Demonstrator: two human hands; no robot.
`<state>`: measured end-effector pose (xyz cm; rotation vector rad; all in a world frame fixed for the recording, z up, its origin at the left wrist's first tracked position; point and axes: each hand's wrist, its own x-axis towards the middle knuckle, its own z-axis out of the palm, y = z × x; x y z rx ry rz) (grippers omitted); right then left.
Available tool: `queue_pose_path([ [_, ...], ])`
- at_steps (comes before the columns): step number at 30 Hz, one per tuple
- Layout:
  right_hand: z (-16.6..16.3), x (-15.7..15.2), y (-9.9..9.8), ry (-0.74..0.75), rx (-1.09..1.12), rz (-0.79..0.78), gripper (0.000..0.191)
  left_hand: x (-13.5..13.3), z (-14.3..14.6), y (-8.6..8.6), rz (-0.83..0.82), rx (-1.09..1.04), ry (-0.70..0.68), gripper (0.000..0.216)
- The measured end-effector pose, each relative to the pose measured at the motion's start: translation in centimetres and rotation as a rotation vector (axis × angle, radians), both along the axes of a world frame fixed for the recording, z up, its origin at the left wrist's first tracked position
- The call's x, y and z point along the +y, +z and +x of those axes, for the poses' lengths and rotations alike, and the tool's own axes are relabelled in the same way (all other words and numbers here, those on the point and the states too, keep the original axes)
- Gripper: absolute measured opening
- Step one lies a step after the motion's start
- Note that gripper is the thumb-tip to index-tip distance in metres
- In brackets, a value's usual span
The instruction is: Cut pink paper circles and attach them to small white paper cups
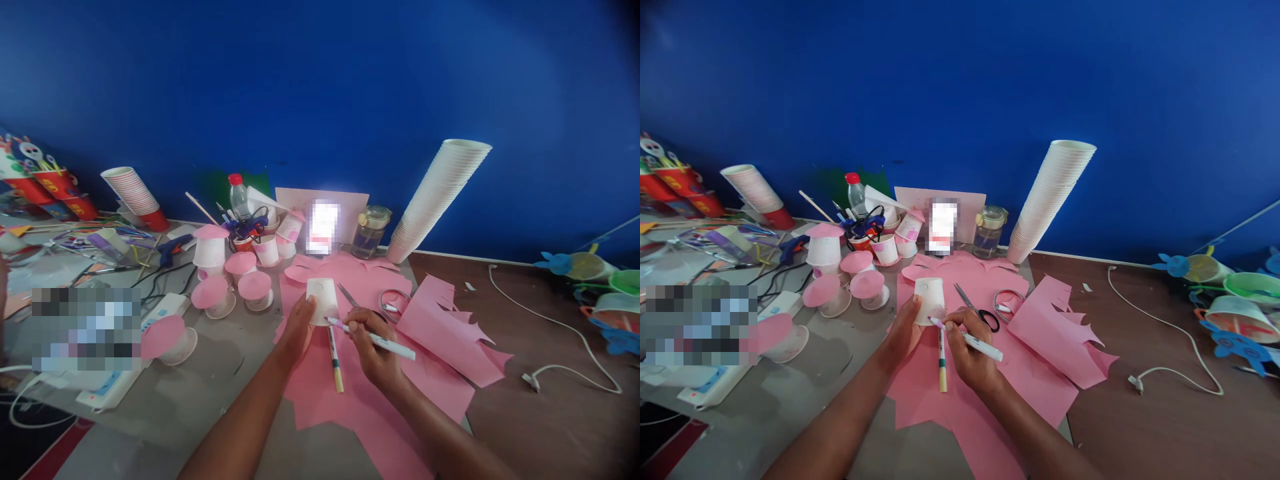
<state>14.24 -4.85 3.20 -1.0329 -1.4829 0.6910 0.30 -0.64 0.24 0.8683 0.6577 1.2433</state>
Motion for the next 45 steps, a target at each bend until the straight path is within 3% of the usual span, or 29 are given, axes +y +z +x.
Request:
queue_pose_path([
  [15,0.74,0.41,0.58,-0.044,-0.028,-0.130,0.018,0.68,-0.29,-0.63,-0.043,-0.053,0.024,0.043],
  [22,0.77,0.35,0.50,0.008,0.188,-0.143,0.019,0.70,-0.29,-0.96,-0.054,-0.076,0.024,0.037],
  [39,0.02,0.02,0.30,-0.015,0.000,-0.076,0.018,0.09,-0.10,-0.07,0.014,0.024,0.023,0.037],
  [45,0.37,0.18,0.82,-0.047,-0.036,-0.140,0.018,0.47,-0.14,-0.37,0.000,-0.003,0.023,0.042],
])
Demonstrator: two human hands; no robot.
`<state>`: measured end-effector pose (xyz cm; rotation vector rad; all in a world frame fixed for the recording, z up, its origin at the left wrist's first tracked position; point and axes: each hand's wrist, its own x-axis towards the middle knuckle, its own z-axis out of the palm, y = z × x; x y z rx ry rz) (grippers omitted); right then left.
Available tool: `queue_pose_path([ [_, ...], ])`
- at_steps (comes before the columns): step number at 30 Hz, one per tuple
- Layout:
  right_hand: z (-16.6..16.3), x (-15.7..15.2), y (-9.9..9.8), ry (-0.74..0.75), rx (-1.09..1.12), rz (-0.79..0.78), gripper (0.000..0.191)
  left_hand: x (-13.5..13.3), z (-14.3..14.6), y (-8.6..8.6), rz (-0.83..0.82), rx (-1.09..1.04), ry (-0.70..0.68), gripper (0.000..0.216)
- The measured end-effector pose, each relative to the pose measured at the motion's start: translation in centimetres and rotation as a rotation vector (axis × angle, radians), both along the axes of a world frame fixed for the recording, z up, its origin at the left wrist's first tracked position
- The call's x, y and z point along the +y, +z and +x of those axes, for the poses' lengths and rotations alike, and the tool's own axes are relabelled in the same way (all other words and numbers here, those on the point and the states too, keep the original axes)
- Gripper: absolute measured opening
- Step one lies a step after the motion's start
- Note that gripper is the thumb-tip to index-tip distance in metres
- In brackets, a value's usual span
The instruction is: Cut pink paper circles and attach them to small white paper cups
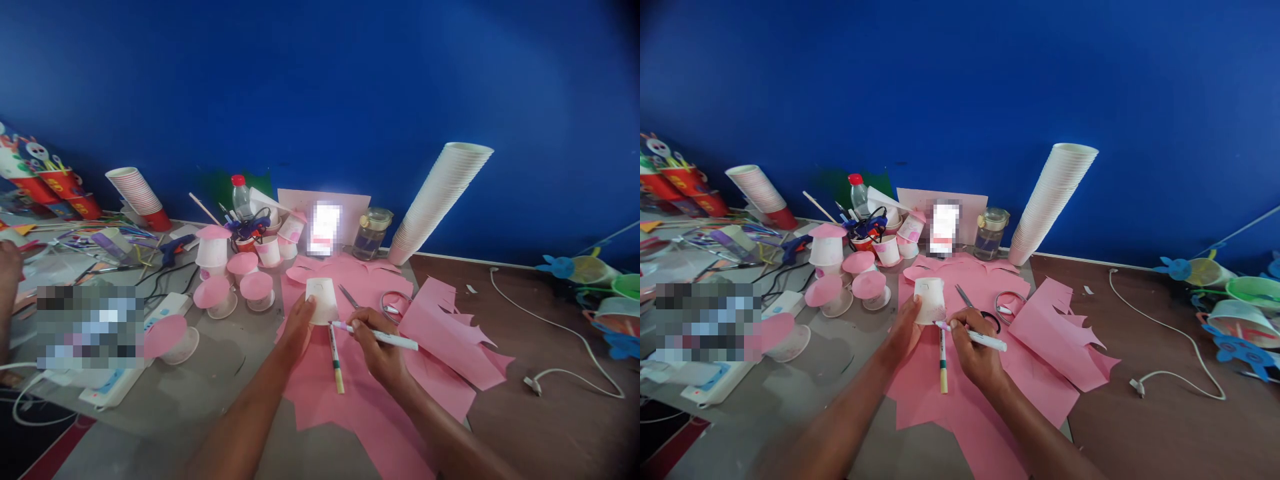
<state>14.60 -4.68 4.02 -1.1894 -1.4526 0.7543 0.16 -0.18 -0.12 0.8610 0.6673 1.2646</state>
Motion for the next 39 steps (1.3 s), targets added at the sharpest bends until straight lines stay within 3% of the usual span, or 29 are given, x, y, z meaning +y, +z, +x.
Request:
queue_pose_path([
  [4,0.4,0.1,0.0,0.006,0.051,-0.035,0.017,0.1,-0.1,-0.1,-0.017,-0.024,0.000,0.041],
  [9,0.8,0.5,-0.7,0.028,0.395,-0.076,0.019,0.3,-0.2,-0.6,-0.056,-0.086,0.004,0.040],
  [12,0.9,0.6,-0.9,0.018,0.482,-0.082,0.019,0.4,-0.3,-1.0,-0.076,-0.102,-0.005,0.040],
  [23,0.1,-0.1,-0.4,0.050,0.104,0.060,0.017,-0.2,0.0,-0.1,0.004,0.005,-0.004,0.038],
  [31,0.0,-0.1,-0.3,0.052,0.011,0.134,0.017,-0.5,0.1,0.5,0.012,0.018,-0.007,0.038],
  [39,-0.1,-0.2,-0.3,0.073,0.016,0.110,0.016,-0.5,0.0,0.3,0.033,0.028,-0.026,0.034],
])
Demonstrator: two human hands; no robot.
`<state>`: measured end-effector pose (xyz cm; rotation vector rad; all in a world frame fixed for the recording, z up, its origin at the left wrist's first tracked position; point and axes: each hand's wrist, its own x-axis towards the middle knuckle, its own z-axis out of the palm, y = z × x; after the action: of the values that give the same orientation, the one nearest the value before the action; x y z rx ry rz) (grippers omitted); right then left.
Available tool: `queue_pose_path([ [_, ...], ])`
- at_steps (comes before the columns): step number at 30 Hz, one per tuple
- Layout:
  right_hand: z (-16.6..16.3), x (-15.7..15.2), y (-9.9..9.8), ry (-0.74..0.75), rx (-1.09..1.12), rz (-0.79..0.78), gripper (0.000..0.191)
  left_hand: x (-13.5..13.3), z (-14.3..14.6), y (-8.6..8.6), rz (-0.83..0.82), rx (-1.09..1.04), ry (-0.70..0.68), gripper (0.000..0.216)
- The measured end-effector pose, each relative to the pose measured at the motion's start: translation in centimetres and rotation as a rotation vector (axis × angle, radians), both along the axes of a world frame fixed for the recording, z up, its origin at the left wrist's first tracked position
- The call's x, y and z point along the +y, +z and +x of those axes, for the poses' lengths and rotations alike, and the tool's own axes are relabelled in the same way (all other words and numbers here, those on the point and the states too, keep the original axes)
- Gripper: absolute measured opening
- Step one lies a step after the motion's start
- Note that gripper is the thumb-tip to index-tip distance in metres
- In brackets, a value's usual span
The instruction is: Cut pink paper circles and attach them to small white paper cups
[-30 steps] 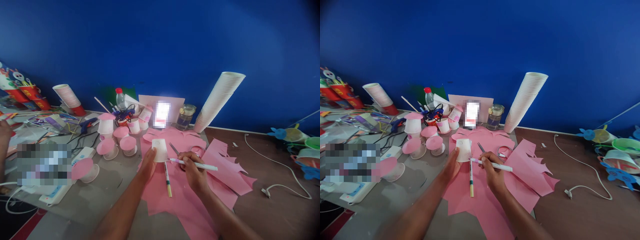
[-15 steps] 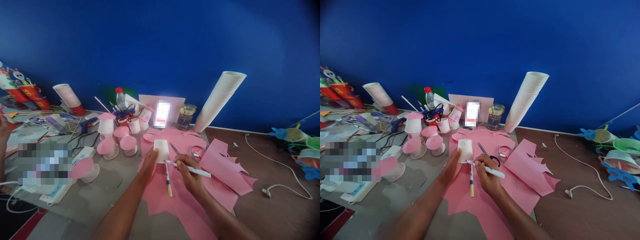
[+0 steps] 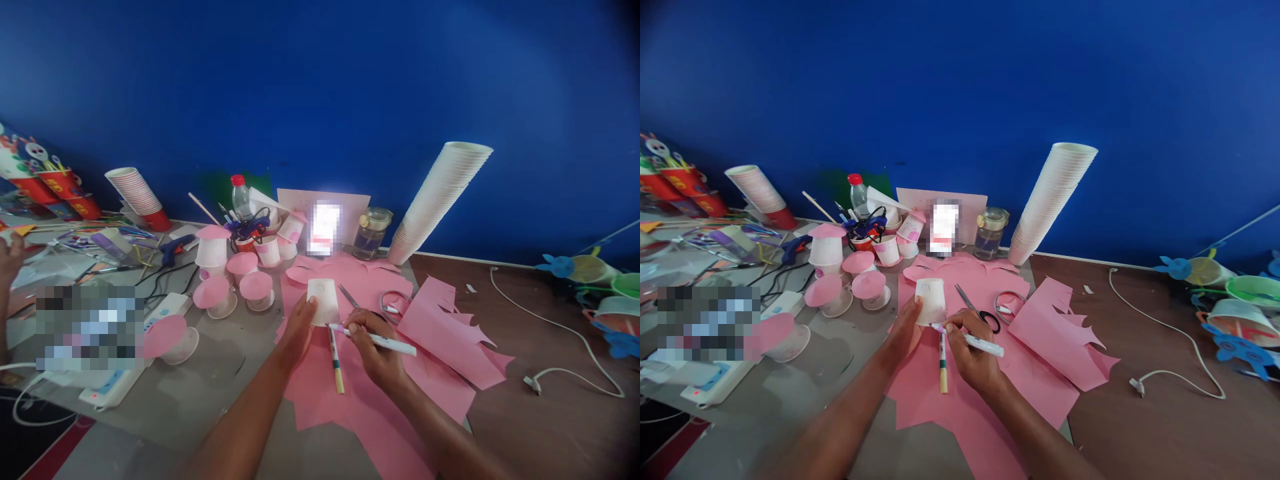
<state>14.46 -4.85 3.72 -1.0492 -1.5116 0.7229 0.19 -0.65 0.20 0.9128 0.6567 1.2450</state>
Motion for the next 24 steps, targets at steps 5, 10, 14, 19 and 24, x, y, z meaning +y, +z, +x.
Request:
queue_pose_path([
  [5,0.50,0.26,0.01,-0.033,0.073,-0.041,0.018,0.30,-0.01,-0.39,-0.027,0.006,0.030,0.038],
  [10,0.50,0.33,-0.01,-0.055,0.015,-0.071,0.019,0.24,0.01,-0.18,-0.023,-0.004,0.019,0.038],
  [14,0.32,0.21,-0.03,-0.048,-0.015,-0.101,0.017,0.17,0.02,-0.05,-0.016,-0.003,0.006,0.038],
  [19,0.60,0.18,0.13,-0.031,0.099,-0.118,0.018,0.22,0.05,-0.17,-0.028,0.002,0.014,0.037],
  [24,0.52,0.16,0.22,-0.018,0.082,-0.079,0.019,0.05,0.17,-0.07,-0.049,0.002,0.030,0.037],
])
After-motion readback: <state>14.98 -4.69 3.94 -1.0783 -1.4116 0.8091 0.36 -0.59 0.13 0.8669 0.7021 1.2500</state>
